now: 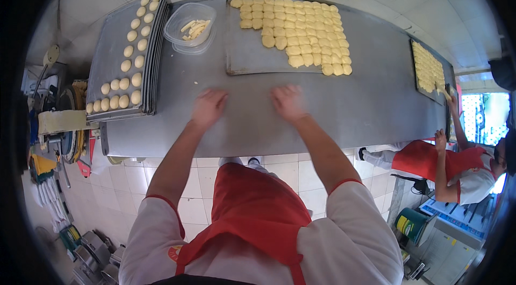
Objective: The person prepares bread dough by hand, taking small portions of dough from a large batch, placing them onto a metal tray in rows, and inserting small pieces of filling into the dough rounds.
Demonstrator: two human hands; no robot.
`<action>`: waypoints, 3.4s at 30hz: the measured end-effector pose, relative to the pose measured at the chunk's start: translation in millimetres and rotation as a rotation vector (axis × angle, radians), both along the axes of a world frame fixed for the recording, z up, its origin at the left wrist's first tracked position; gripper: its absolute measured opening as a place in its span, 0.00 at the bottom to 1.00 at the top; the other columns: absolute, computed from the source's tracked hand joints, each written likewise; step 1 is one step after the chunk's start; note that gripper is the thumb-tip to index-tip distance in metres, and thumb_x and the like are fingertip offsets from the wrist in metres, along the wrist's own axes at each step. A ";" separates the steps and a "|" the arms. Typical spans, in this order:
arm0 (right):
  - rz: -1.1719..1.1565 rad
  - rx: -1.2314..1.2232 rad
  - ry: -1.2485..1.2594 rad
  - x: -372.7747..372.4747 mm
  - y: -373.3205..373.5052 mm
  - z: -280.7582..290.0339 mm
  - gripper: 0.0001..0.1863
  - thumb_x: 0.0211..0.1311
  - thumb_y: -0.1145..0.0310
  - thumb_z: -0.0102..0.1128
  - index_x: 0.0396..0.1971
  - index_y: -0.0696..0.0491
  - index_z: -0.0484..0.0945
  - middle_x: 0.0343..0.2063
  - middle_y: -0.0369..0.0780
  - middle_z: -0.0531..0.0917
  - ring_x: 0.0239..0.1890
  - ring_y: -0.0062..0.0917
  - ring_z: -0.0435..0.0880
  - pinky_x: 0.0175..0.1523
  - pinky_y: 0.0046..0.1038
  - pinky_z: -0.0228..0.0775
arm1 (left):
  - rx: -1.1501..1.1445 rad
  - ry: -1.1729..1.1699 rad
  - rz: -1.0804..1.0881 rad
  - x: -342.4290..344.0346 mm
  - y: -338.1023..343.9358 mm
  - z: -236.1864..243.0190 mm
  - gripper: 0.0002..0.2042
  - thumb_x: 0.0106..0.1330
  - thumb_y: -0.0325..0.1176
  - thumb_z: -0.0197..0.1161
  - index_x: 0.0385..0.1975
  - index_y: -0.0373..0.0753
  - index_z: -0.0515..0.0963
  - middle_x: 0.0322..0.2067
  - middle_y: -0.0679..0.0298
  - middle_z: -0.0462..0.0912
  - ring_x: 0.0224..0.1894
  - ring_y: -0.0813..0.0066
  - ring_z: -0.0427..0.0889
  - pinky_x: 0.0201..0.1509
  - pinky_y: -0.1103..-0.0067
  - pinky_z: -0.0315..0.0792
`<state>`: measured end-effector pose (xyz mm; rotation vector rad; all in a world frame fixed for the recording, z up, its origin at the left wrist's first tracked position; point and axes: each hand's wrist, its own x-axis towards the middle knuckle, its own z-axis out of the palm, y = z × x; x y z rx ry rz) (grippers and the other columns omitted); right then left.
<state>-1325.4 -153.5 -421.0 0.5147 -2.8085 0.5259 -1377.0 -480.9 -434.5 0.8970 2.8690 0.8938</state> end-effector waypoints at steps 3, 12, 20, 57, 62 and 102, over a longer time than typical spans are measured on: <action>0.006 0.027 0.132 48.8 40.4 -3.9 0.16 0.62 0.71 0.71 0.50 0.48 0.84 0.35 0.41 0.85 0.41 0.42 0.82 0.51 0.45 0.72 | 0.016 0.133 0.086 53.6 -36.3 -1.7 0.11 0.71 0.33 0.66 0.51 0.43 0.83 0.48 0.59 0.86 0.54 0.57 0.82 0.63 0.58 0.73; 0.086 -0.001 -0.060 11.0 -37.1 3.0 0.13 0.64 0.69 0.67 0.47 0.50 0.83 0.40 0.43 0.86 0.48 0.43 0.83 0.55 0.45 0.73 | 0.067 0.167 0.072 26.6 20.5 11.6 0.12 0.68 0.30 0.67 0.49 0.42 0.86 0.39 0.59 0.88 0.45 0.53 0.85 0.62 0.58 0.75; 0.049 -0.213 -0.055 109.4 -16.1 -1.7 0.11 0.63 0.69 0.67 0.46 0.49 0.84 0.40 0.42 0.86 0.47 0.42 0.82 0.53 0.45 0.72 | 0.124 0.109 0.084 96.1 23.2 20.8 0.13 0.67 0.28 0.67 0.51 0.44 0.86 0.38 0.59 0.88 0.48 0.54 0.85 0.61 0.59 0.76; 0.009 -0.046 -0.086 58.2 -10.2 46.4 0.14 0.62 0.70 0.72 0.47 0.50 0.86 0.45 0.45 0.83 0.50 0.45 0.83 0.59 0.45 0.76 | 0.187 0.315 0.276 80.3 -24.9 47.0 0.16 0.63 0.34 0.74 0.51 0.43 0.86 0.44 0.58 0.83 0.41 0.55 0.86 0.50 0.64 0.82; -0.189 -0.387 -0.538 29.5 -5.9 50.1 0.15 0.66 0.72 0.72 0.52 0.54 0.85 0.47 0.42 0.83 0.51 0.35 0.84 0.59 0.37 0.77 | 0.443 -0.145 0.545 105.2 -52.2 35.5 0.23 0.64 0.33 0.77 0.59 0.43 0.82 0.44 0.60 0.83 0.41 0.66 0.86 0.48 0.70 0.83; -0.602 0.115 -0.026 -241.9 -149.5 82.4 0.24 0.63 0.70 0.66 0.60 0.53 0.83 0.59 0.51 0.82 0.64 0.45 0.79 0.69 0.47 0.73 | 0.452 0.037 0.460 33.0 -453.5 209.8 0.20 0.71 0.36 0.70 0.58 0.30 0.82 0.62 0.47 0.80 0.67 0.51 0.77 0.74 0.61 0.66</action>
